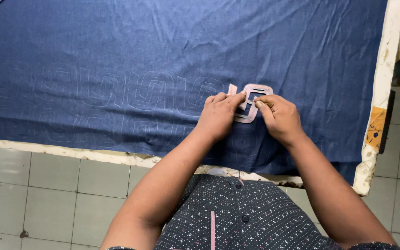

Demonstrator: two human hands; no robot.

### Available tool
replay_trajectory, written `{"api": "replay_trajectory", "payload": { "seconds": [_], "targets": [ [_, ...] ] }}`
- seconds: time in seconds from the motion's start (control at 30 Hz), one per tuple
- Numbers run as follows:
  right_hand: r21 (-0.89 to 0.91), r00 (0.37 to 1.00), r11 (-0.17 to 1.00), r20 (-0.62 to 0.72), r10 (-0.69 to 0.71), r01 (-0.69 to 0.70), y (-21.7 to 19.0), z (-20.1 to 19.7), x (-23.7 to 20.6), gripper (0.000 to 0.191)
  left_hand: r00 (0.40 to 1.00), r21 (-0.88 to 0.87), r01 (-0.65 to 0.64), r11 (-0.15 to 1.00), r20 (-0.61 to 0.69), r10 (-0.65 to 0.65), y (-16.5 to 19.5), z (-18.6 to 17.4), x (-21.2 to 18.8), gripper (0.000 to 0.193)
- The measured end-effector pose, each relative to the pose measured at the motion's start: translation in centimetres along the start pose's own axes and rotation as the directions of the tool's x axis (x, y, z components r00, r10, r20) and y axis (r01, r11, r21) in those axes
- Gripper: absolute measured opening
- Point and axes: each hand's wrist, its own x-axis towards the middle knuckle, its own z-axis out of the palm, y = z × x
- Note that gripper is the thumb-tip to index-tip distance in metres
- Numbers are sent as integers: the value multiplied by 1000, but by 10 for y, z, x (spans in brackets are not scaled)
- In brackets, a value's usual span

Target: The person places a pink paper pattern template on blue fabric and traces around its edges with a marking pencil, following chalk outlines on the fabric. They reposition the template, trace additional outlines, and set finished templates aside on the table.

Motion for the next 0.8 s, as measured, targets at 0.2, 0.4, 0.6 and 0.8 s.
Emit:
{"api": "replay_trajectory", "payload": {
  "seconds": [0.2,0.4,0.6,0.8],
  "targets": [
    [-64,990,988,24,-142,143,-4,7,-7,14,1000,-29,12,1000,-3,-12,-3,1,-2,56],
    [-102,972,967,56,-227,232,-6,10,-16,12,1000,-44,2,999,-31,-4,-5,1,-2,56],
    [-97,974,969,42,-223,226,-6,17,-13,12,1000,-31,25,999,-9,-25,-5,-1,-3,55],
    [-34,964,965,70,-258,260,-8,26,-3,14,1000,-39,-10,999,-4,10,-8,-5,-1,60]
  ]
}}
